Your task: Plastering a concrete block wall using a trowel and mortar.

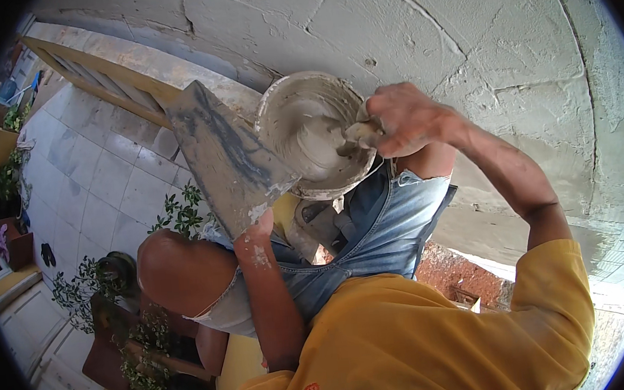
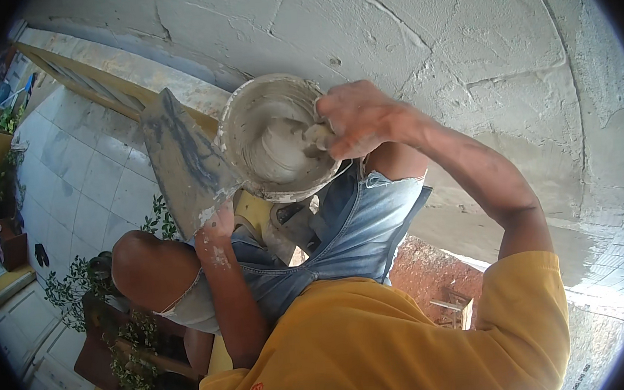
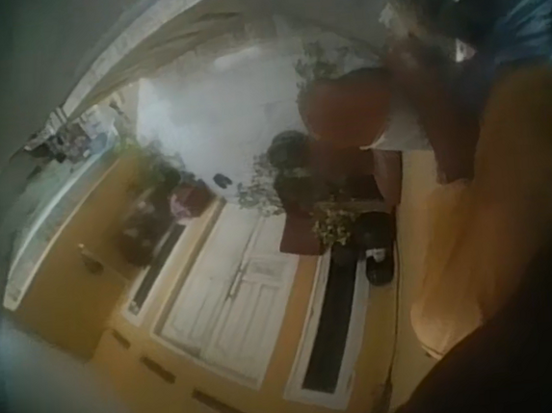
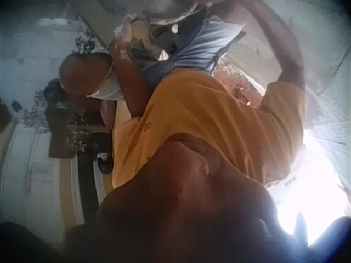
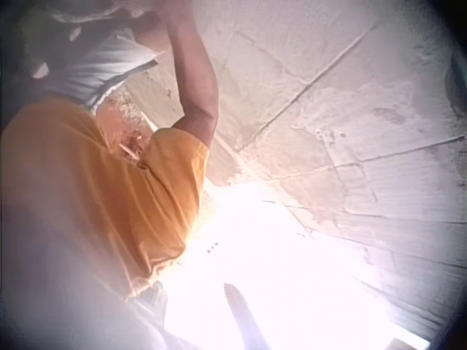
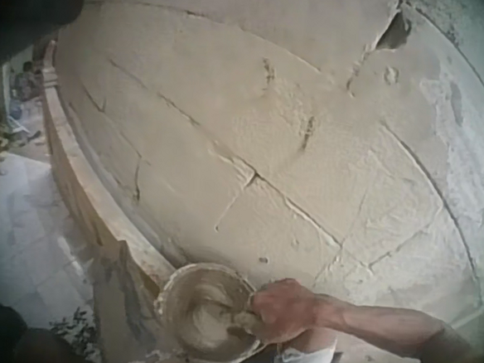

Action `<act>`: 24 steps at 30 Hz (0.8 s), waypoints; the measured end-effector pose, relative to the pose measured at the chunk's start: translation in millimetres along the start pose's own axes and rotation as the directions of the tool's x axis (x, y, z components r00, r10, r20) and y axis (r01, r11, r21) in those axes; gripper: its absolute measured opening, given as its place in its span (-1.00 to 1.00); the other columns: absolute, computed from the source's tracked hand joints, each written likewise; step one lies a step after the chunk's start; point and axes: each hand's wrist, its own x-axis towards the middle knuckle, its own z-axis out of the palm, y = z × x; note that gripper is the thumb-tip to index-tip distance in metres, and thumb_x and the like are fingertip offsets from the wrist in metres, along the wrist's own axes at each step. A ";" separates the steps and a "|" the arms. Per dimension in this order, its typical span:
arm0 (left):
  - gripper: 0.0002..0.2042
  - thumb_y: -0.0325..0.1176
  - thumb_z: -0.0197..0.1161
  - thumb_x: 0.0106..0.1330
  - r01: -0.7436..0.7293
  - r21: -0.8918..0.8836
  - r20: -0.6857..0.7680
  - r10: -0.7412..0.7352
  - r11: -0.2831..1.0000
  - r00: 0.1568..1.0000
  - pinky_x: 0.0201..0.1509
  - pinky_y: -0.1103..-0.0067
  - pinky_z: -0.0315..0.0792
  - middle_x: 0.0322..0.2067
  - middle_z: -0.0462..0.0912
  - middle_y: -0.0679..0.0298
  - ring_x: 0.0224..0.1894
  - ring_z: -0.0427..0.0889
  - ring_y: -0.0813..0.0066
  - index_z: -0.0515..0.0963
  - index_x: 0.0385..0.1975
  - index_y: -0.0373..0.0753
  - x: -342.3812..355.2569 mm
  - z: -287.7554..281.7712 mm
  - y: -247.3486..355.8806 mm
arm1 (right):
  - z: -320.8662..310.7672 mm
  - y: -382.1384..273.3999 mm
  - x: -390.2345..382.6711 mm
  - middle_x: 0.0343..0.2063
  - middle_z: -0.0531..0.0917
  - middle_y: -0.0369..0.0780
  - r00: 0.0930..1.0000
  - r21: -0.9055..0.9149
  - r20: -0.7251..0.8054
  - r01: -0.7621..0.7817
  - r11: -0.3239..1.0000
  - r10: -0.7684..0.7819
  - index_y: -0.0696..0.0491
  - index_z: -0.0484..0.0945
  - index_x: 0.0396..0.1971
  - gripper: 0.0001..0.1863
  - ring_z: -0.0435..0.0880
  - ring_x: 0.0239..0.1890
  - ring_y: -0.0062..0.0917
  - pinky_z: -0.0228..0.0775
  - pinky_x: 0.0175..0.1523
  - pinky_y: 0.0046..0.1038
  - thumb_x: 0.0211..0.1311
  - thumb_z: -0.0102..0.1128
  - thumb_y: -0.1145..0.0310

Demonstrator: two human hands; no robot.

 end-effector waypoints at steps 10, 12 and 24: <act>-0.50 -0.18 0.18 0.42 0.005 -0.162 -0.106 -0.023 0.987 0.994 0.52 0.21 0.24 0.32 0.53 0.08 0.36 0.46 0.03 0.50 0.32 -0.21 3.0 8.5 -6.6 | -3.7 -15.9 18.7 -0.38 0.75 -0.13 0.961 -0.393 -0.136 0.171 0.904 -0.240 0.05 0.77 -0.40 -0.79 0.77 -0.18 -0.23 0.60 -0.05 -0.22 -0.04 0.44 0.26; -0.52 -0.20 0.23 0.37 -0.061 -0.118 -0.165 0.041 0.991 0.985 0.49 0.19 0.28 0.29 0.56 0.06 0.34 0.49 0.00 0.55 0.28 -0.21 -0.5 8.2 -5.5 | 6.6 -30.5 7.8 -0.38 0.73 -0.22 0.907 -0.514 -0.030 0.347 0.785 -0.420 0.02 0.77 -0.41 -0.86 0.77 -0.24 -0.37 0.58 -0.04 -0.34 0.07 0.37 0.30; -0.50 -0.20 0.29 0.33 -0.070 -0.259 -0.261 0.000 0.963 0.965 0.44 0.16 0.34 0.25 0.59 0.00 0.28 0.53 -0.09 0.56 0.25 -0.25 8.0 6.8 3.1 | -18.0 7.3 42.0 -0.32 0.67 -0.18 0.978 -0.528 0.091 0.208 0.823 -0.189 0.08 0.70 -0.12 -0.60 0.73 -0.21 -0.23 0.60 -0.06 -0.25 0.07 0.39 0.17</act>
